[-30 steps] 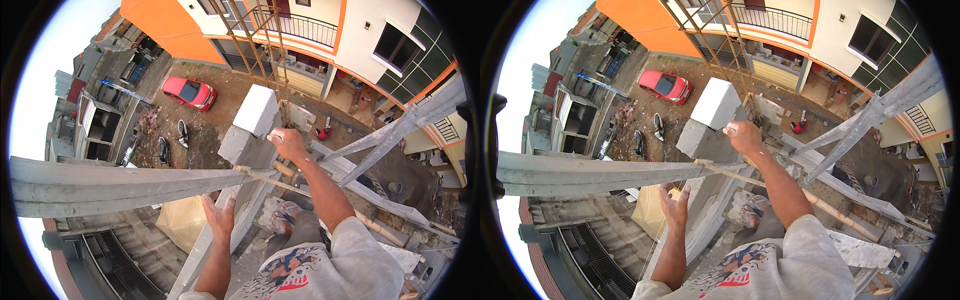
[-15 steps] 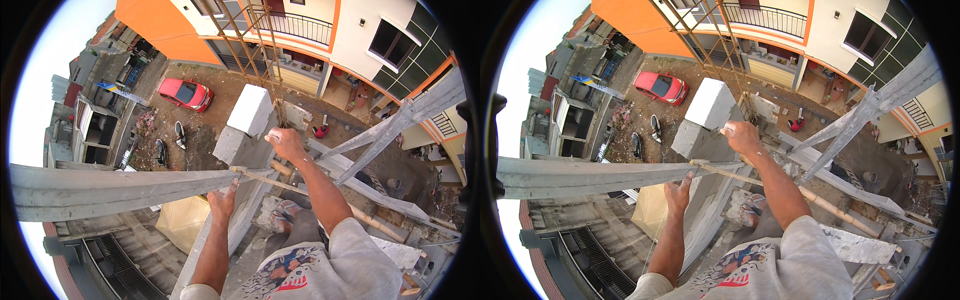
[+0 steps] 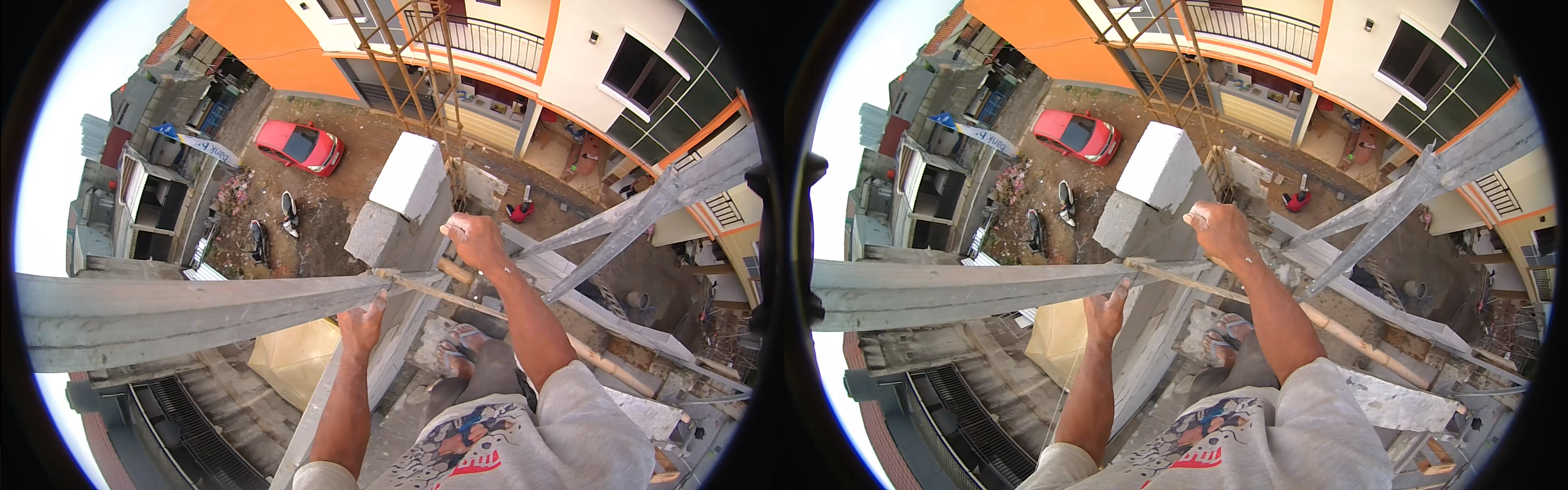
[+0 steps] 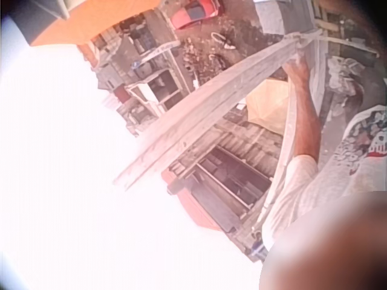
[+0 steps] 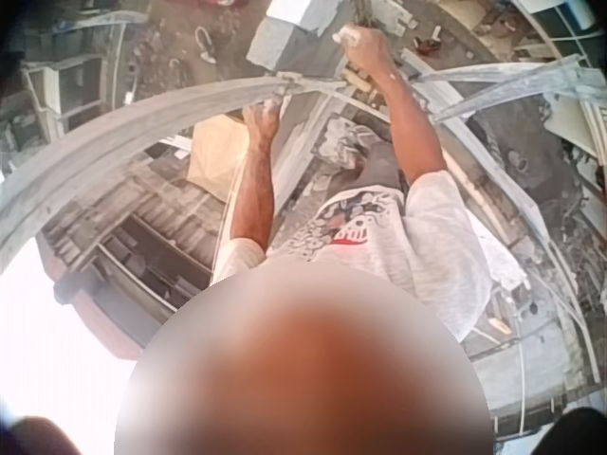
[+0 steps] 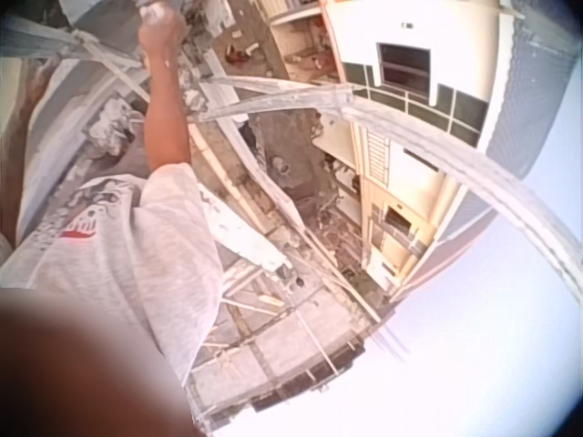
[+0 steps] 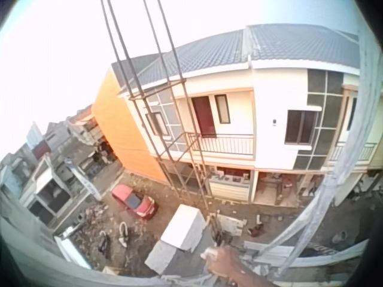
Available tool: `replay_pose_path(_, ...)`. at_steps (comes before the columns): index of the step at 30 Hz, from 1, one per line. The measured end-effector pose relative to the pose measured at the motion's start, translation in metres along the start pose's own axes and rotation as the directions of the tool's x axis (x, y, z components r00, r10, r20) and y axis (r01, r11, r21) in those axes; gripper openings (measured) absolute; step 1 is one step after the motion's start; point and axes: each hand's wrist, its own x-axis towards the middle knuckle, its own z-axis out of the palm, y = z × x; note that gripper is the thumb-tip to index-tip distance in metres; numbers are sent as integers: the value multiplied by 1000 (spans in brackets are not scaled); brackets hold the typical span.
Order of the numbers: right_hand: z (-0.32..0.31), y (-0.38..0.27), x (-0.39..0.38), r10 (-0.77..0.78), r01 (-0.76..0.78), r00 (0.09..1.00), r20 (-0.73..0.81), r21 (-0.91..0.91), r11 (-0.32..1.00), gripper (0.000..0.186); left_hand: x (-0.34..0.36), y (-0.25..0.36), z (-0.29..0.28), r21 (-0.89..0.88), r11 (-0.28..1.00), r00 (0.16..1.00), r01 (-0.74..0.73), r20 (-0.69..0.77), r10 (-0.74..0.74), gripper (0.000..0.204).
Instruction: The person applies mortar to a wall using a trowel and then receives and places white blocks onto the wall. The person works on scaffolding at a construction site, coordinating with another worker who passes blocks upward.
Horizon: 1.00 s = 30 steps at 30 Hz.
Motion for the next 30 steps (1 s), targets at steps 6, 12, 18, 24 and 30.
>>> replay_pose_path(6, 2, 4, -2, -21, 21, 1000, -23, -8, 1000, 22, 2, -5, 0, 45, 999, 1000, -17, 15, 17, 38)
replay_pose_path(12, 3, 4, -3, 2, -2, 1000, -21, 11, 1000, 21, 2, -2, -1, 239, 963, 991, -122, -26, 132, 31)
replay_pose_path(18, -4, -1, -12, 16, -15, 999, -35, 39, 999, 21, 1, -4, -3, 229, 967, 993, -107, -23, 115, 24)
replay_pose_path(24, -11, -6, -23, -77, 79, 994, -77, 19, 997, 18, 3, -11, -5, 278, 946, 986, -166, 19, 167, 24)
replay_pose_path(30, -12, -5, -40, 8, -6, 999, -49, 33, 999, 15, 2, -10, -3, 220, 962, 986, -162, 6, 165, 25)
